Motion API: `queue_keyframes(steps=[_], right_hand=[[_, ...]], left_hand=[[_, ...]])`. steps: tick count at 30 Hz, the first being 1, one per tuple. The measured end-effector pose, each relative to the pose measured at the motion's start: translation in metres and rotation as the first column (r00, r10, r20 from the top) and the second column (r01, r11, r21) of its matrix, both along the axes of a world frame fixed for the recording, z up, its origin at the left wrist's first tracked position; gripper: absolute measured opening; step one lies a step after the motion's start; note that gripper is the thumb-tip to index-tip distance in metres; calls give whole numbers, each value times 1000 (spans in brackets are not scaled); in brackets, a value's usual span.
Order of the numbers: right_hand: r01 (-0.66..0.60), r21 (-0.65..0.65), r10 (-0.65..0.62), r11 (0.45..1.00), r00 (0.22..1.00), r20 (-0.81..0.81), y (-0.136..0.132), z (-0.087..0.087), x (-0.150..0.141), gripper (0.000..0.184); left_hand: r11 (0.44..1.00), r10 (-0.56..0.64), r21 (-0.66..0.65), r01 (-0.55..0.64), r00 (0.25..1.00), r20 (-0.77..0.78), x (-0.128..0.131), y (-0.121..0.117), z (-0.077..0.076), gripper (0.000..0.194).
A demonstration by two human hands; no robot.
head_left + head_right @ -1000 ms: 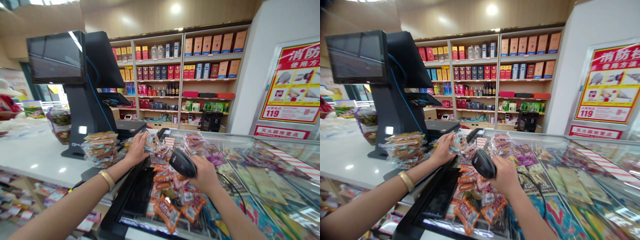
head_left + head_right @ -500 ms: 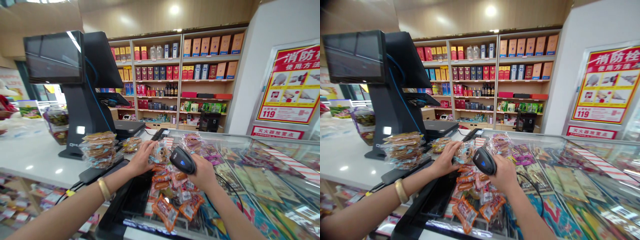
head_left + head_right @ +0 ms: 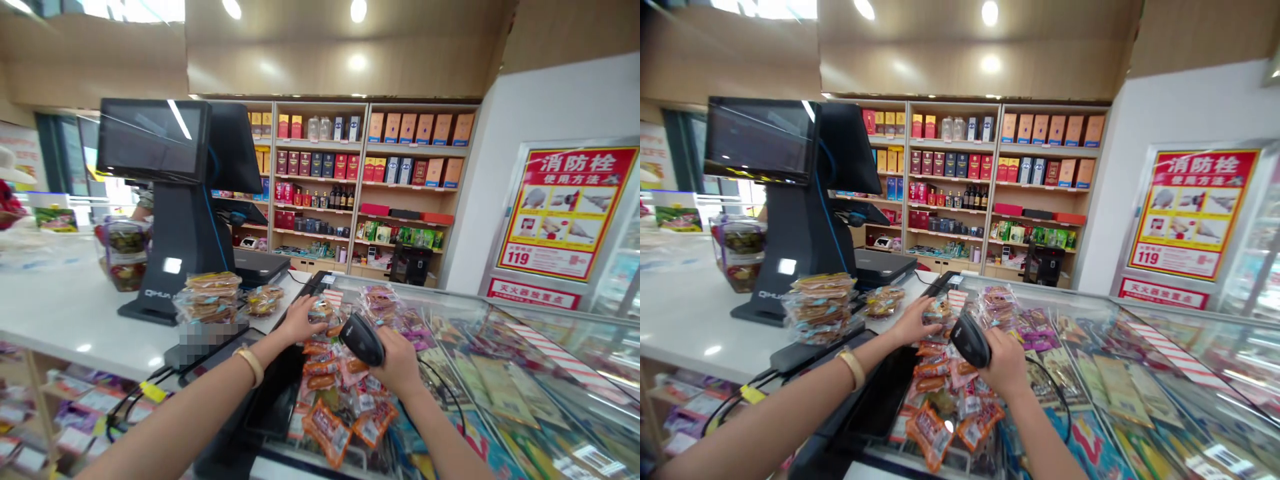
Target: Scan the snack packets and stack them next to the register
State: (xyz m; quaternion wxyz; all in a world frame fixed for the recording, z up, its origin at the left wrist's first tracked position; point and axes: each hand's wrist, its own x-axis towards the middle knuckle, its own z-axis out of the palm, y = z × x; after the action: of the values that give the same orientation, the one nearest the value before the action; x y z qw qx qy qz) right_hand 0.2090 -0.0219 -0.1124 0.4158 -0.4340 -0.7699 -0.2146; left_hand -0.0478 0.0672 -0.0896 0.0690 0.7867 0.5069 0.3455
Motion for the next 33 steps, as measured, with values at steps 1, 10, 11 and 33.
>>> queue_keyframes(steps=[1,10,11,33], right_hand=[[-1,-1,1,1000,1000,15,0,-1,0,17],[51,-58,-49,997,998,31,-24,-3,-3,10],[55,-55,-54,997,998,31,-29,-3,-4,12],[311,-18,-311,950,950,-24,-81,-43,14,28]], left_hand=[[999,-30,31,30,1000,4,-4,-8,1,67],[877,-52,476,63,998,-37,-79,-72,58,31],[861,6,508,10,999,-31,-89,-75,68,30],[813,566,86,-576,748,-347,-170,-106,133,40]])
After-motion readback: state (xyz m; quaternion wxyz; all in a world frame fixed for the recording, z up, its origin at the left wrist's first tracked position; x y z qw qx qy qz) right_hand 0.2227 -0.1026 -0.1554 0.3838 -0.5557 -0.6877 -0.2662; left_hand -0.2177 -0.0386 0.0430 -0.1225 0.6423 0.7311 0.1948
